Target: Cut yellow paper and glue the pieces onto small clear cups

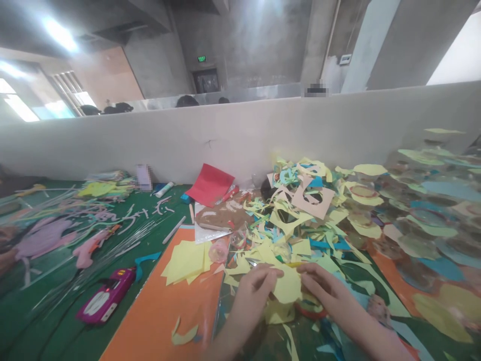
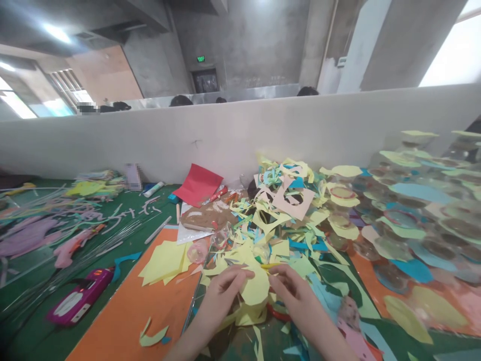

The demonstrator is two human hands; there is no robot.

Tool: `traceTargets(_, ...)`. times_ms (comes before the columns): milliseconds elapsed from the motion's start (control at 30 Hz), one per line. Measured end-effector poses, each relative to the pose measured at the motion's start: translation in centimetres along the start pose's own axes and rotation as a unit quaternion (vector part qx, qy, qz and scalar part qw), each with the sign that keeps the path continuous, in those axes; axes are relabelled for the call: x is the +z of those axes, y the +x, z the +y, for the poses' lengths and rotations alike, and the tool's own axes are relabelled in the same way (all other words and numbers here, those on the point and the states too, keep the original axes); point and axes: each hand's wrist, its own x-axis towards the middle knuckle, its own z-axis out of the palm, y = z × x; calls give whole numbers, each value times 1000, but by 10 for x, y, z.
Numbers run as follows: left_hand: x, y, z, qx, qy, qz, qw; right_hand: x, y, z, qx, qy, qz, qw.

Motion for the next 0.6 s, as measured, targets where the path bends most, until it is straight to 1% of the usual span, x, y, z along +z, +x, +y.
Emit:
traceTargets(67,1,-1,-1,12,1,-1,1000,3,-1,-4,-2,-54,-12,998)
traceTargets(133,1,-1,-1,14,5,-6,1000,7,-1,-9,-8,-101,-4,995)
traceTargets(233,-2,-2,0,15,5,-7,1000,10,0,-15,-13,-137,3,991)
traceTargets(300,-7,-1,-1,36,5,17,999,5,0,-20,-10,-143,7,990)
traceTargets(367,-15,0,-3,51,3,54,997,-6,0,-27,-9,-140,22,990)
traceTargets(400,-19,1,-5,45,1,64,997,-13,0,-32,-13,-136,39,990)
traceTargets(467,-24,2,-8,15,-8,71,997,-27,0,-47,-26,-122,90,988)
traceTargets(533,-27,3,-10,-10,-19,65,998,-40,-1,-69,-45,-105,173,978)
traceTargets(600,-26,4,-12,-17,-28,61,998,-50,-2,-97,-54,-104,252,960)
